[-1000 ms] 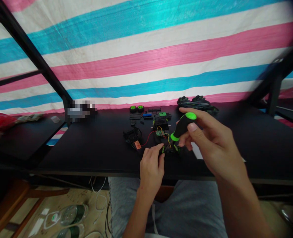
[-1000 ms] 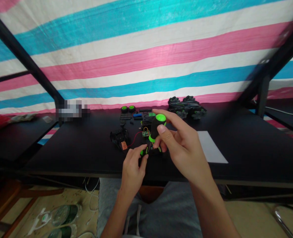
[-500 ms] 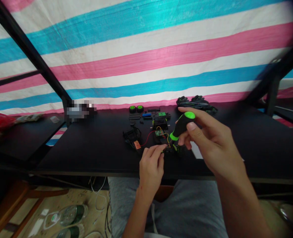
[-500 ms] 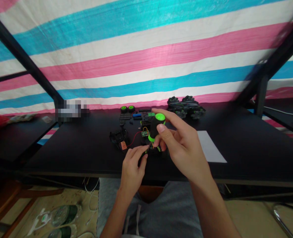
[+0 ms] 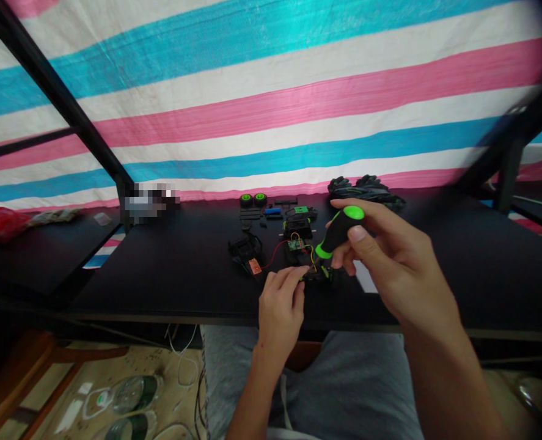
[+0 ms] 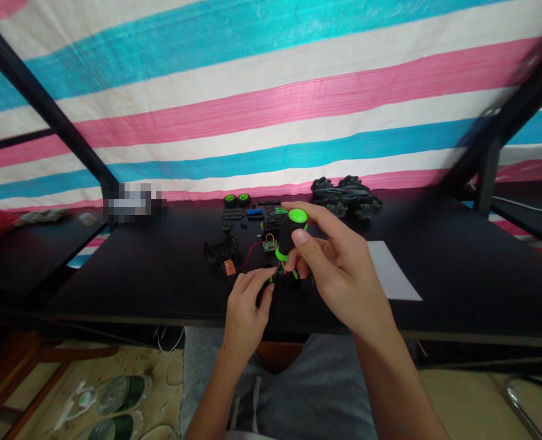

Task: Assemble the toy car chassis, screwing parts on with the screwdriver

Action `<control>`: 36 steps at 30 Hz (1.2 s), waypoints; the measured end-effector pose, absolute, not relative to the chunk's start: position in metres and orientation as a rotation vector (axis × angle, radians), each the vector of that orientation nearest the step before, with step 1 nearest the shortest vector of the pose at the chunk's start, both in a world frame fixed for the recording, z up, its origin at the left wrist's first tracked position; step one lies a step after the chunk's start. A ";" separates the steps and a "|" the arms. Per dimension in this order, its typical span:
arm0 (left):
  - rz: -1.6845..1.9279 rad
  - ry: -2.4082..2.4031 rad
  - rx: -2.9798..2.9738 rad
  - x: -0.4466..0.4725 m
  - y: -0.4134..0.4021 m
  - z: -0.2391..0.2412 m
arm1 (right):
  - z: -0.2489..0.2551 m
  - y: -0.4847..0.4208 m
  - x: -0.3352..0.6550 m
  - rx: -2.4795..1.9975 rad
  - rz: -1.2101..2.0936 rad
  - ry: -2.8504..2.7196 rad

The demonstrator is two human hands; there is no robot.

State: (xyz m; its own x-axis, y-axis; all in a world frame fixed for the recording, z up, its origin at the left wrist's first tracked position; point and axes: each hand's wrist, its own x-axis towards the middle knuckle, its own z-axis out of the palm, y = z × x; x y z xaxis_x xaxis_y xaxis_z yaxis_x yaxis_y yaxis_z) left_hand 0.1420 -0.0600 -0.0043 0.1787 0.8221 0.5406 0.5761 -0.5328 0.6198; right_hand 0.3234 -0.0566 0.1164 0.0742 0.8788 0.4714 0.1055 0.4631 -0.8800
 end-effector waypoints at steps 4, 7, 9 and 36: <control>1.284 1.337 2.177 0.142 -0.061 -0.004 | 0.118 -0.058 0.322 -0.928 0.734 -1.396; 1.284 1.335 2.192 0.142 -0.061 -0.005 | 0.118 -0.059 0.323 -0.926 0.730 -1.404; 1.285 1.334 2.193 0.142 -0.060 -0.005 | 0.117 -0.058 0.323 -0.922 0.728 -1.409; 1.313 1.350 2.193 0.145 -0.061 -0.007 | 0.117 -0.058 0.326 -0.935 0.668 -1.436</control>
State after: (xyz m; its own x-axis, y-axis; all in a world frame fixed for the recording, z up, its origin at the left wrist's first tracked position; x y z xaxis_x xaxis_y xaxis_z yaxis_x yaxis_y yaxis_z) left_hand 0.1446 -0.0605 -0.0069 0.1642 0.8103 0.5626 0.5847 -0.5393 0.6061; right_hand 0.3261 -0.0576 0.1170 0.0620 0.8526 0.5188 0.1517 0.5057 -0.8493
